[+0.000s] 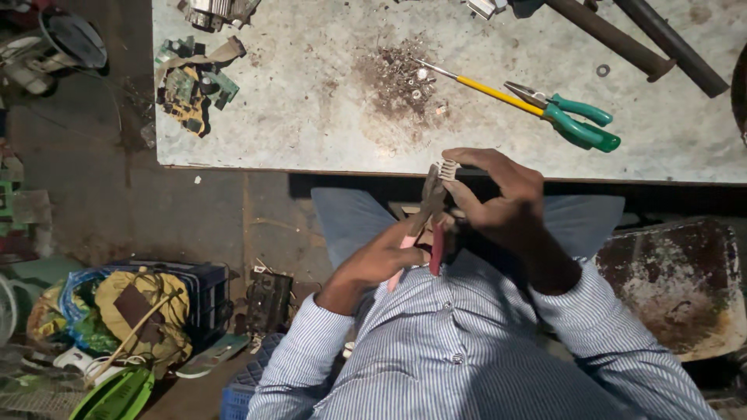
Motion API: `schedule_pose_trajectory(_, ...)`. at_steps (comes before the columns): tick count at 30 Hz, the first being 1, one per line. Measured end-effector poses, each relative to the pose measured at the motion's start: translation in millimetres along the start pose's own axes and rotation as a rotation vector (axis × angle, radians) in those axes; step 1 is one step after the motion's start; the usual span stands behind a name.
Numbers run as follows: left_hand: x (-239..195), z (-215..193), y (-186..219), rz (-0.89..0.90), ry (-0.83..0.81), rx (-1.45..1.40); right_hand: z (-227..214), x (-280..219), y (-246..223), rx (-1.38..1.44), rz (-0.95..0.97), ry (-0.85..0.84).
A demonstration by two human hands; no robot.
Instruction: The person sits at a cluttered workbench and uses pliers to strip wires and separate metal components from a small electronic part. They manipulate the wires and metal pieces with both hands, occasionally switching between different pliers to adjust and separate the parts.
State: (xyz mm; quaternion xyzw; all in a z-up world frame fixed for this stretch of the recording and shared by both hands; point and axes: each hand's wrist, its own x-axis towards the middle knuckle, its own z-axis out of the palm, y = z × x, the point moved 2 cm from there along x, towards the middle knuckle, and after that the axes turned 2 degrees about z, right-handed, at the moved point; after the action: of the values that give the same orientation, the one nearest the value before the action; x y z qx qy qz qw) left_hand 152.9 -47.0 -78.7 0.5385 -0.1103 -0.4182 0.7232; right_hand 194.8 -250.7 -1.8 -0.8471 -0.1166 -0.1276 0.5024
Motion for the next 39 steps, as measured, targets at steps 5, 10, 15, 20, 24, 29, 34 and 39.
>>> schedule_pose_trajectory(5, 0, 5, 3, 0.029, -0.019, 0.003, -2, -1, -2, -0.011, -0.099, -0.008)
schedule_pose_trajectory(10, 2, 6, 6, -0.066, 0.008, 0.02, -5, -3, -4, -0.015, -0.152, 0.003)
schedule_pose_trajectory(15, 1, 7, 9, -0.022, -0.01, 0.013, -5, -4, -4, -0.026, -0.188, 0.0)
schedule_pose_trajectory(20, 1, 8, 5, -0.063, 0.03, -0.024, -4, -4, -4, -0.085, -0.218, 0.024)
schedule_pose_trajectory(24, 2, 9, 5, -0.054, 0.01, -0.073, -4, -4, -4, -0.126, -0.237, 0.017)
schedule_pose_trajectory(29, 3, 10, 9, -0.044, 0.004, -0.065, -5, -4, -2, 0.002, -0.067, 0.016)
schedule_pose_trajectory(34, 4, 12, 9, -0.115, 0.011, -0.148, -9, -3, -2, 0.001, -0.112, -0.015)
schedule_pose_trajectory(39, 4, 10, 6, -0.061, 0.021, -0.103, -13, 1, 0, 0.02, -0.125, -0.048)
